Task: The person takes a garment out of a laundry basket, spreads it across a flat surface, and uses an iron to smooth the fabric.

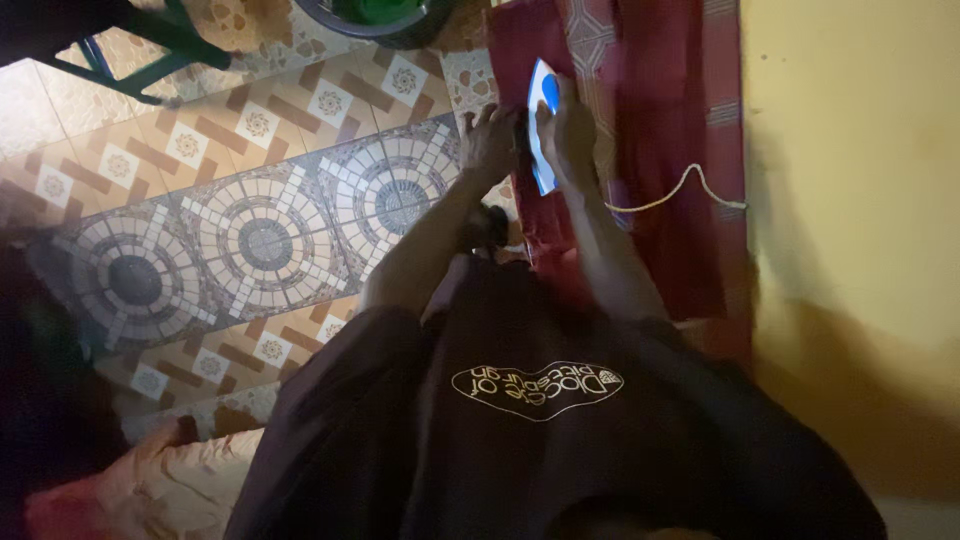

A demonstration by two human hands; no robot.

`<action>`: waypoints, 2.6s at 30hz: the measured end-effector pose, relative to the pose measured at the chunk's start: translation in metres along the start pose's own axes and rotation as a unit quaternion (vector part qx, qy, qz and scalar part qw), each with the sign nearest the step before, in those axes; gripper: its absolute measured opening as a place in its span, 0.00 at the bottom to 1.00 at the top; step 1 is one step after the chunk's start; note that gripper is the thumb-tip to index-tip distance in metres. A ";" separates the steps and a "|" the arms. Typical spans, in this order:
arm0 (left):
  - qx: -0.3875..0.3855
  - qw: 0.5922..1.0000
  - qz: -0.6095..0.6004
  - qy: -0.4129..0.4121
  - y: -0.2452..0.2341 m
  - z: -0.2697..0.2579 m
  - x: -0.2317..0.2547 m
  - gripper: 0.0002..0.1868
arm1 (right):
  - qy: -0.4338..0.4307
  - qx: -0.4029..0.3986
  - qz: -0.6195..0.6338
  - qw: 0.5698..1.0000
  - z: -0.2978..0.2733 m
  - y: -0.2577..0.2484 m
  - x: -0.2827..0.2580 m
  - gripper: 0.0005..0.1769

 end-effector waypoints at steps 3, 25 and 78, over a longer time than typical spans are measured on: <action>0.017 1.000 0.022 0.011 -0.002 0.005 0.000 0.32 | 0.031 -0.041 -0.037 0.998 0.000 0.006 0.002 0.29; 0.035 0.998 0.043 -0.030 0.048 0.008 -0.023 0.33 | 0.006 0.002 -0.005 1.000 0.046 0.012 -0.005 0.30; 0.008 0.998 -0.036 -0.048 0.008 0.004 -0.010 0.52 | 0.045 -0.023 -0.037 0.998 -0.005 0.000 0.003 0.27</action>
Point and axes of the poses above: each hand's wrist, its own z-axis towards the middle knuckle, its own y-axis out of the palm, x = y × z, the point moved 9 cm from there along z, towards the middle knuckle, and after that the axes turned 7 degrees about x, right-handed, at the moved point
